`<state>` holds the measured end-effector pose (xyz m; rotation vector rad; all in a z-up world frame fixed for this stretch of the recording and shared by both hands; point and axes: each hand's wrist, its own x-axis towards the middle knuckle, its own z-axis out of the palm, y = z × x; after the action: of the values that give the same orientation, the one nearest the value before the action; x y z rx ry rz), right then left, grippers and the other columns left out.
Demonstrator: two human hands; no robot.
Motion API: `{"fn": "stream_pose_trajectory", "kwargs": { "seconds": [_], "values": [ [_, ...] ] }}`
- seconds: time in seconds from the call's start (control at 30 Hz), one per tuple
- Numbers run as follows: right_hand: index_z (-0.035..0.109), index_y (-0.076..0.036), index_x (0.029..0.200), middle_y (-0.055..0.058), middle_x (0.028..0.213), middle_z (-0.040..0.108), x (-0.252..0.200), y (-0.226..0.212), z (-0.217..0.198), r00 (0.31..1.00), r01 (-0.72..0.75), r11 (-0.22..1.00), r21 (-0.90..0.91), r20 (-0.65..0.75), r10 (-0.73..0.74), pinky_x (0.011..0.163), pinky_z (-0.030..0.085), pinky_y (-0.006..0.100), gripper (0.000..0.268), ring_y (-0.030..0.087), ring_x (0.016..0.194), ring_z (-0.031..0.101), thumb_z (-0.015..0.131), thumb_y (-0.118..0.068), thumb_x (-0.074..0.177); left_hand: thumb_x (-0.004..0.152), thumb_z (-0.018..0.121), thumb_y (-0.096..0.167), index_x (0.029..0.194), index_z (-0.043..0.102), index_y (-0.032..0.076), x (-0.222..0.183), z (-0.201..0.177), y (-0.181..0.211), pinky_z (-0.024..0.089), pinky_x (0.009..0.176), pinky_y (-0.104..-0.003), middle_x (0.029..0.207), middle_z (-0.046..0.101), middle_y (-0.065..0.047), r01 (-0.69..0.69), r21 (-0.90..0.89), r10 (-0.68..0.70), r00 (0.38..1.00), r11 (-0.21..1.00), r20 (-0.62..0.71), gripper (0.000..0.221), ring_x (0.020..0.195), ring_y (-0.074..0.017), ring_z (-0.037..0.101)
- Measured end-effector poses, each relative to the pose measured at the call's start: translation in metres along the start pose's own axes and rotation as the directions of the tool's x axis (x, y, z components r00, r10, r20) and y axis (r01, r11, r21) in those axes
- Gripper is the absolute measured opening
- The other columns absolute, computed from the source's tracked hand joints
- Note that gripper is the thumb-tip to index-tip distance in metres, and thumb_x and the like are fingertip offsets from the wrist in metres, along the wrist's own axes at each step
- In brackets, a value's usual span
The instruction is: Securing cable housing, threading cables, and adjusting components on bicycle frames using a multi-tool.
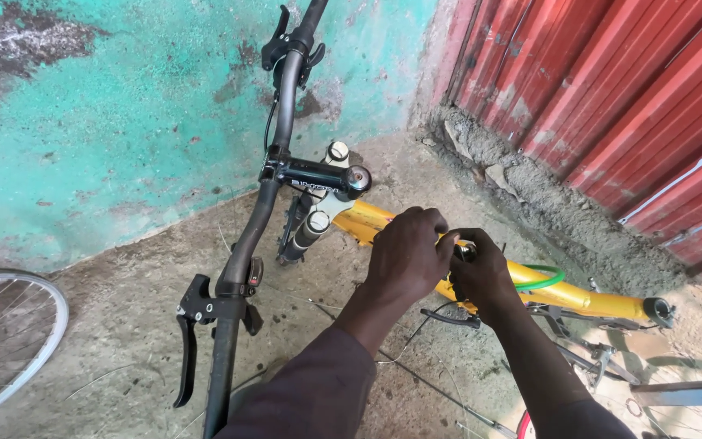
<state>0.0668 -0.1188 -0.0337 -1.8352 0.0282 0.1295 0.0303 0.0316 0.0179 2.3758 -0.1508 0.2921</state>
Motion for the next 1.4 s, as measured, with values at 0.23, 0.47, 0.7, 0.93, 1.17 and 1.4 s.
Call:
{"fn": "stream_pose_trajectory", "kwargs": {
  "seconds": [0.23, 0.47, 0.7, 0.93, 1.17, 1.4],
  "values": [
    [0.062, -0.004, 0.125, 0.015, 0.089, 0.063, -0.007, -0.002, 0.002, 0.998, 0.046, 0.999, 0.000, 0.033, -0.046, 0.067, 0.048, 0.030, 0.033, 0.020, 0.078, 0.060, 0.069, -0.015, 0.095, 0.093, 0.058, 0.034, 0.109, 0.067, 0.009, -0.031, -0.030, 0.049, 0.062, 0.080, -0.056, 0.095, 0.067, -0.013, -0.086, -0.139, 0.075, 0.994, 0.987, -0.081, 0.031, 0.101, -0.0390, 0.072],
    [0.065, -0.008, 0.127, 0.010, 0.123, 0.071, -0.009, -0.023, 0.024, 0.974, 0.163, 0.985, 0.062, 0.152, -0.171, 0.100, 0.052, 0.022, 0.034, 0.013, 0.119, 0.067, 0.066, -0.012, 0.093, 0.085, 0.068, 0.031, 0.096, 0.062, 0.002, -0.116, -0.068, 0.070, 0.049, 0.082, -0.052, 0.099, 0.064, -0.021, -0.304, 0.030, 0.302, 0.918, 0.952, -0.256, 0.032, 0.095, -0.0416, 0.064],
    [0.073, -0.018, 0.107, 0.003, 0.103, 0.059, -0.015, 0.045, 0.075, 0.562, 0.613, 0.436, -0.659, -0.024, -0.827, 0.077, 0.054, 0.046, 0.010, 0.029, 0.107, 0.059, 0.076, -0.024, 0.099, 0.092, 0.043, 0.078, 0.156, 0.027, -0.007, -0.153, -0.124, -0.053, 0.035, 0.100, -0.064, 0.142, 0.034, -0.036, 0.410, 0.593, -0.204, 0.900, 0.693, -0.384, 0.107, 0.129, -0.0510, 0.038],
    [0.069, -0.006, 0.105, 0.014, 0.092, 0.063, 0.024, 0.029, 0.064, 0.530, 0.746, 0.431, -0.508, 0.059, -0.846, 0.078, 0.052, 0.054, 0.020, 0.043, 0.093, 0.062, 0.082, -0.020, 0.098, 0.106, 0.043, 0.022, 0.130, 0.053, -0.015, -0.089, -0.110, -0.102, 0.066, 0.053, -0.043, 0.095, 0.065, -0.025, 0.283, 0.458, -0.173, 0.948, 0.843, -0.266, 0.045, 0.076, -0.0340, 0.075],
    [0.065, 0.005, 0.114, 0.013, 0.081, 0.056, -0.008, -0.024, 0.069, 0.800, 0.571, 0.816, -0.092, -0.158, -0.578, 0.057, 0.043, 0.034, 0.011, 0.018, 0.065, 0.054, 0.067, -0.005, 0.111, 0.090, 0.060, 0.031, 0.128, 0.053, -0.011, -0.050, -0.102, -0.092, 0.062, 0.067, -0.059, 0.106, 0.061, -0.025, 0.361, 0.274, -0.288, 0.918, 0.891, -0.274, 0.057, 0.094, -0.0445, 0.071],
    [0.072, 0.000, 0.109, 0.024, 0.090, 0.063, 0.026, 0.011, 0.064, 0.792, 0.538, 0.780, -0.320, -0.124, -0.597, 0.063, 0.048, 0.045, 0.015, 0.038, 0.077, 0.065, 0.075, -0.014, 0.103, 0.099, 0.043, 0.015, 0.143, 0.039, -0.017, -0.085, -0.107, -0.061, 0.064, 0.078, -0.056, 0.121, 0.056, -0.032, 0.404, 0.198, -0.352, 0.902, 0.893, -0.249, 0.055, 0.105, -0.0418, 0.068]
  ]
}}
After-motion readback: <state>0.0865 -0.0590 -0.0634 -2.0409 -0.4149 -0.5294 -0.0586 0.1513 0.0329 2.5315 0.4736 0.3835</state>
